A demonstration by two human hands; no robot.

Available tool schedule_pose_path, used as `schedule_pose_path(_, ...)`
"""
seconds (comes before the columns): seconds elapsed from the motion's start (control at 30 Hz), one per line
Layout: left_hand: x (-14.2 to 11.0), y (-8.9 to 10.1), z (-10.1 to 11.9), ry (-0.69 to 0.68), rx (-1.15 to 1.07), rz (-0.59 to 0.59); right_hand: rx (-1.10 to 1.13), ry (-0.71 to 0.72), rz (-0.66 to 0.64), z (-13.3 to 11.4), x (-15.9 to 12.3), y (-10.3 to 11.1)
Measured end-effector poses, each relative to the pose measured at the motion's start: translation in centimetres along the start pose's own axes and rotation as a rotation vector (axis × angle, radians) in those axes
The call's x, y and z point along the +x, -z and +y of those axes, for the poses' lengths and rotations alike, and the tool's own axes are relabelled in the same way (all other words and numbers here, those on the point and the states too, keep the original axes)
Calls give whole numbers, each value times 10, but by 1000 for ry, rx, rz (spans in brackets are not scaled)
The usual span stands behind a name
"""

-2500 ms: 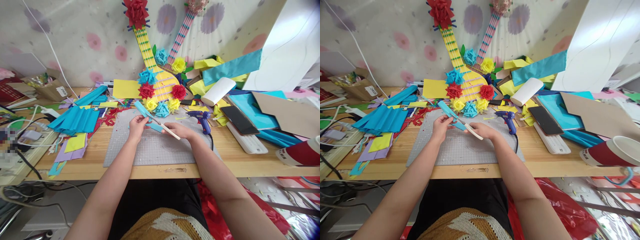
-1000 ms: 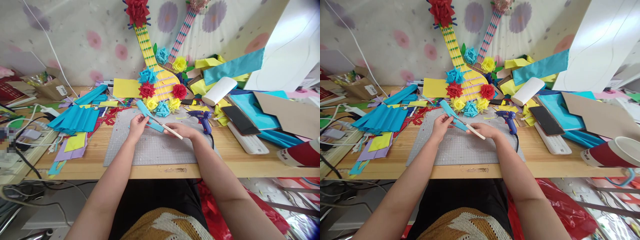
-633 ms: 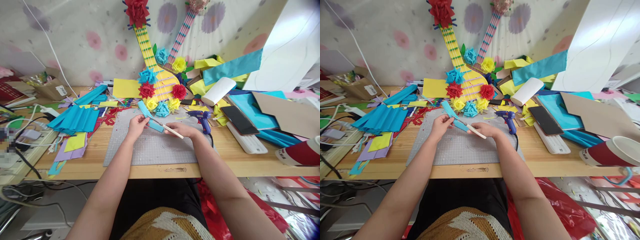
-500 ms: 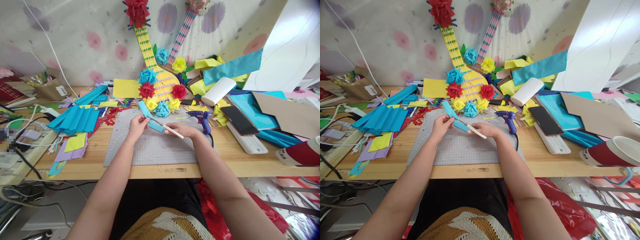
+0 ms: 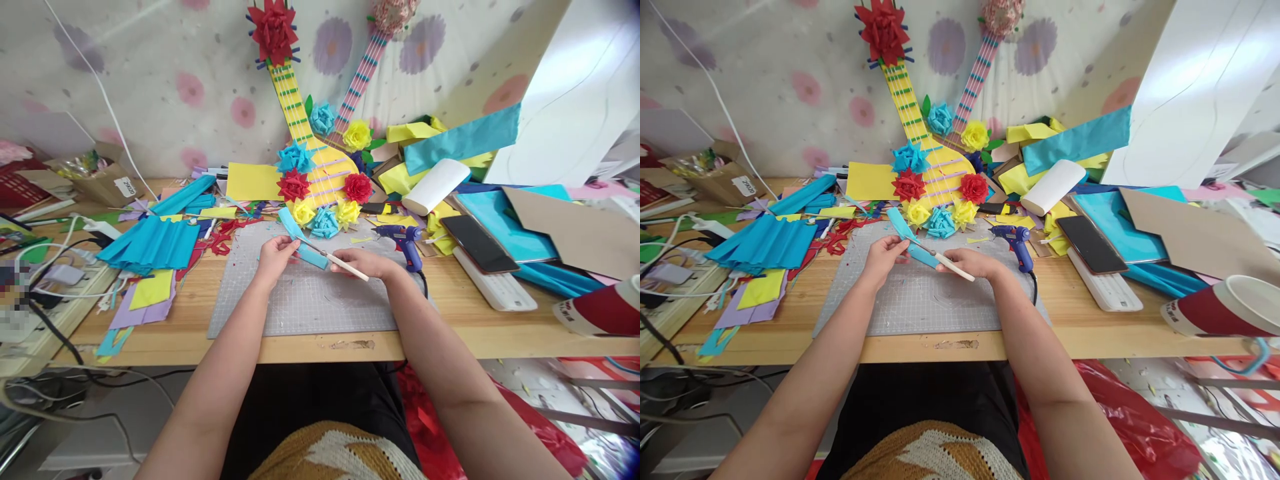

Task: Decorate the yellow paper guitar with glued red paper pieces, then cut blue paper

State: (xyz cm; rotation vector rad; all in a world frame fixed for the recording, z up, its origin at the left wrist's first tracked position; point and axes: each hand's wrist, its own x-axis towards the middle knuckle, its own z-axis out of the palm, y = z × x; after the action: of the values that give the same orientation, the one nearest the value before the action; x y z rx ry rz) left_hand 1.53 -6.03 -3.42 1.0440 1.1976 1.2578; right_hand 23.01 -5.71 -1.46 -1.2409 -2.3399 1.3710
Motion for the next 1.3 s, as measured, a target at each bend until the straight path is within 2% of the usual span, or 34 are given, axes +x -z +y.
schedule_pose_path(0.17, -6, -4, 4, 71, -45, -58, -9, -10, 18, 0, -1, 1)
schedule_pose_path(0.4, -6, -5, 4, 43, -54, -11, -37, -7, 25, 1, 0, 0)
schedule_pose_path(1.1, -7, -8, 0, 66, -124, -50, -89, -39, 49, 4, 2, 0)
schedule_pose_path(1.3, -7, -10, 1, 49, -114, -11, -106, -25, 40, 2, 0, -1)
